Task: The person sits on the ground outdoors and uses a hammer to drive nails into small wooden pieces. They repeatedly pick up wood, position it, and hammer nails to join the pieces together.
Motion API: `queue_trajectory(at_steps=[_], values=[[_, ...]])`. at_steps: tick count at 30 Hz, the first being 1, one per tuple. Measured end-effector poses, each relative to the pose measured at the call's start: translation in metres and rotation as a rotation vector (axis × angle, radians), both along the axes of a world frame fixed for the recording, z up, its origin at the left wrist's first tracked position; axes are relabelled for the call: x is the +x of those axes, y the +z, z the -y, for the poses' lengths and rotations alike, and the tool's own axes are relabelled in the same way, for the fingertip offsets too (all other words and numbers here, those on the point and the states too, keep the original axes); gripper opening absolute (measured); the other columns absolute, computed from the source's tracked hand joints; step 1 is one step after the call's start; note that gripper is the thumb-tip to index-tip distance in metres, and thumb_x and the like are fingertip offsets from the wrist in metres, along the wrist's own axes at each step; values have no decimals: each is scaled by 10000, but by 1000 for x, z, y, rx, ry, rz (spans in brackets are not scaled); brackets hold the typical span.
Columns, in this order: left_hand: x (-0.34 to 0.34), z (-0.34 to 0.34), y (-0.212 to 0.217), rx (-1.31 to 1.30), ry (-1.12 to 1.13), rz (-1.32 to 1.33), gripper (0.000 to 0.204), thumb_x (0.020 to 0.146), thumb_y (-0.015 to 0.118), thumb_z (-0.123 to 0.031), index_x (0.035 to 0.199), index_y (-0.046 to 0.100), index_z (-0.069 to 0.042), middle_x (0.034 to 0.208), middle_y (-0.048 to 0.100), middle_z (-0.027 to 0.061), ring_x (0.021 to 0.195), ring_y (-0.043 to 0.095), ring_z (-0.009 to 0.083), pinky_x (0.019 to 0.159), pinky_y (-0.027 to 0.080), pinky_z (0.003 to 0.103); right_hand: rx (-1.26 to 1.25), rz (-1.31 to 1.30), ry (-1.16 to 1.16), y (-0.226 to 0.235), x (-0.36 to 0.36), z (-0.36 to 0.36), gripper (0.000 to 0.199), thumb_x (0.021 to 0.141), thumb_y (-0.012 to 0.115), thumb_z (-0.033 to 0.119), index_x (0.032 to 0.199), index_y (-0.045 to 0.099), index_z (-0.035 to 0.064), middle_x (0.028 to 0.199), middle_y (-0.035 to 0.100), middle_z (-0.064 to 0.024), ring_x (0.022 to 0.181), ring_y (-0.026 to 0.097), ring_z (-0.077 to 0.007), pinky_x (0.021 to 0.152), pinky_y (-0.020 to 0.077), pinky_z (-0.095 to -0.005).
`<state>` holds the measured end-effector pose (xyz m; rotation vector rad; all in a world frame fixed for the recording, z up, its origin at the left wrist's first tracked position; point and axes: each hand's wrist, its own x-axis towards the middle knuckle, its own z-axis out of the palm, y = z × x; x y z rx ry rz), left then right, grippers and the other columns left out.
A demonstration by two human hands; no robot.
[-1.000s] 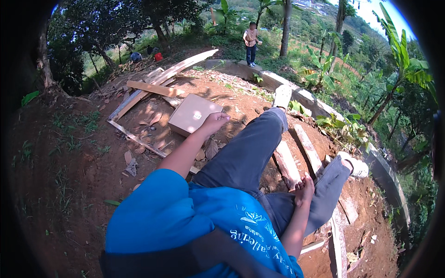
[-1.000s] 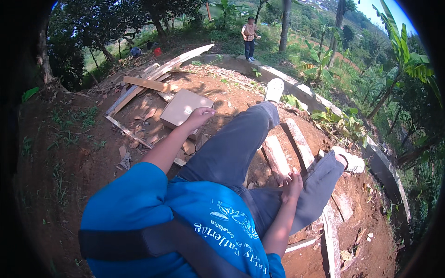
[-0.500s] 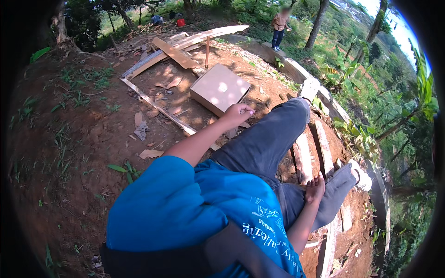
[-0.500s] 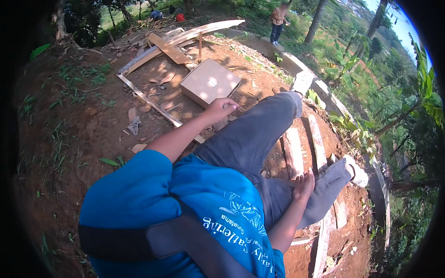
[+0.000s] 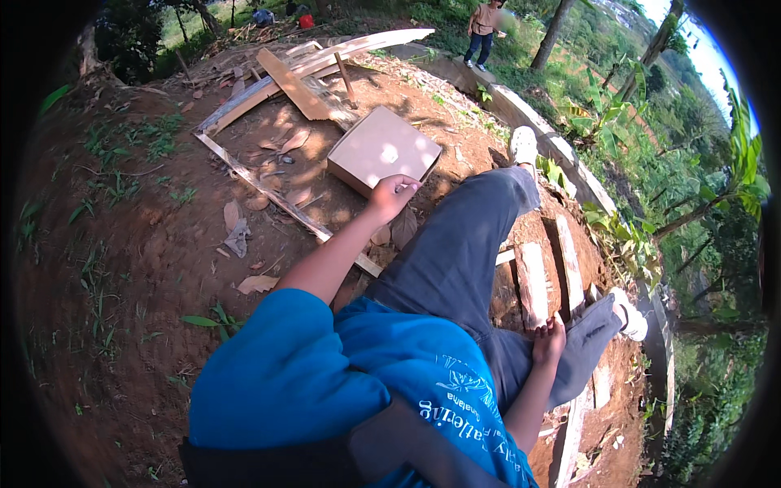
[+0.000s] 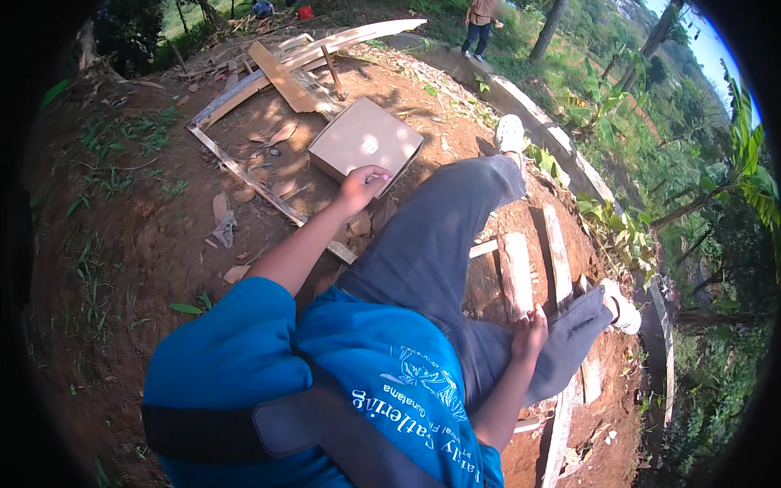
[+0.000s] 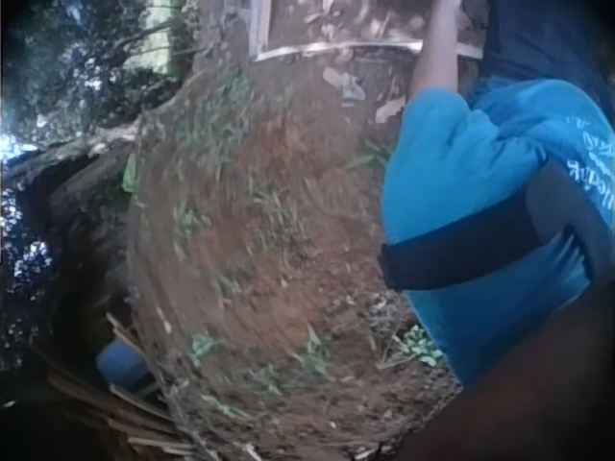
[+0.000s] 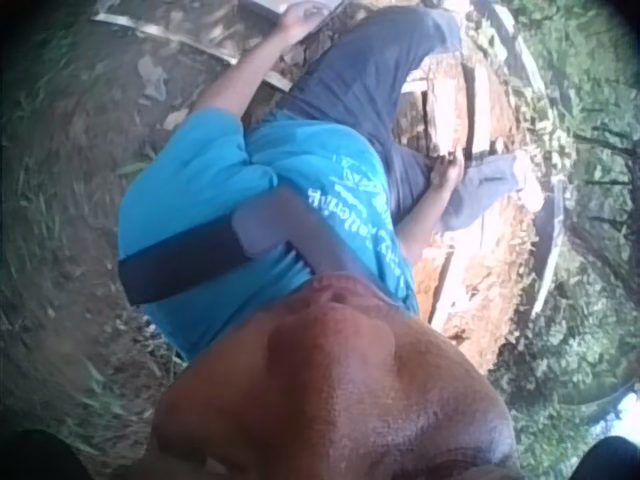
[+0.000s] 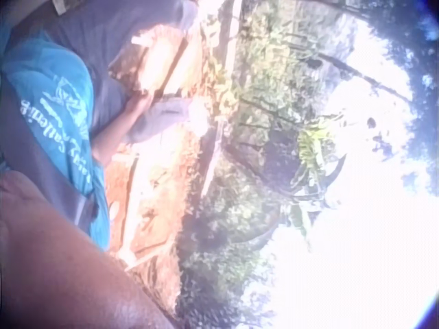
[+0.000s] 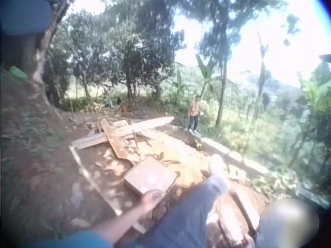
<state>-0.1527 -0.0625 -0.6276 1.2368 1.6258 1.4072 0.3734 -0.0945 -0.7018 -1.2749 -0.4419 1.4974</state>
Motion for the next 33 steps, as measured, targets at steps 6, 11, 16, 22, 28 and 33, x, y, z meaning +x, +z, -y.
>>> queue_trajectory(at_steps=[6, 11, 16, 22, 28, 33], values=[[-24, -17, -11, -50, 92, 64, 167, 947, 653, -151, 1060, 724, -51, 823, 669, -24, 706, 539, 42, 662, 456, 237, -105, 56, 8, 6, -17, -7, 262, 971, 627, 217, 1203, 582, 104, 979, 551, -4, 832, 507, -138, 775, 465, -319], [-70, -49, 4, -93, 131, -52, 166, 927, 661, -160, 1034, 742, -63, 635, 535, -54, 585, 450, 36, 541, 371, 257, -123, 60, -1, 11, -19, -9, 259, 995, 594, 222, 1226, 591, 106, 944, 569, 9, 818, 524, -125, 787, 485, -322], [-181, -112, -9, -230, 365, -394, 283, 885, 674, -286, 1099, 741, -113, 823, 704, 107, 750, 672, 220, 719, 526, 355, -131, 35, -88, 26, -13, -15, 279, 1011, 576, 216, 1269, 599, 113, 911, 603, 26, 775, 545, -99, 785, 497, -303], [-317, -179, -65, -593, 478, -682, 437, 909, 606, -343, 1269, 653, -100, 1235, 682, 172, 1151, 647, 355, 968, 514, 441, -13, 357, -192, 99, 7, -24, 297, 1019, 586, 202, 1299, 596, 104, 935, 591, 29, 754, 525, -78, 741, 453, -243], [-342, -246, -87, -858, 380, -971, 370, 920, 606, -328, 1207, 662, -102, 1257, 677, 147, 1174, 647, 330, 954, 529, 466, 23, 809, -485, 178, 62, -6, 293, 1006, 614, 219, 1285, 635, 131, 942, 548, 34, 748, 454, -66, 697, 417, -223], [-386, -289, -115, -980, 269, -1195, 325, 943, 588, -297, 1207, 676, -128, 1242, 690, 122, 1163, 659, 325, 929, 546, 461, -172, 1110, -490, 198, 122, 17, 268, 986, 644, 226, 1241, 668, 146, 956, 559, 47, 712, 415, -52, 649, 382, -204]])
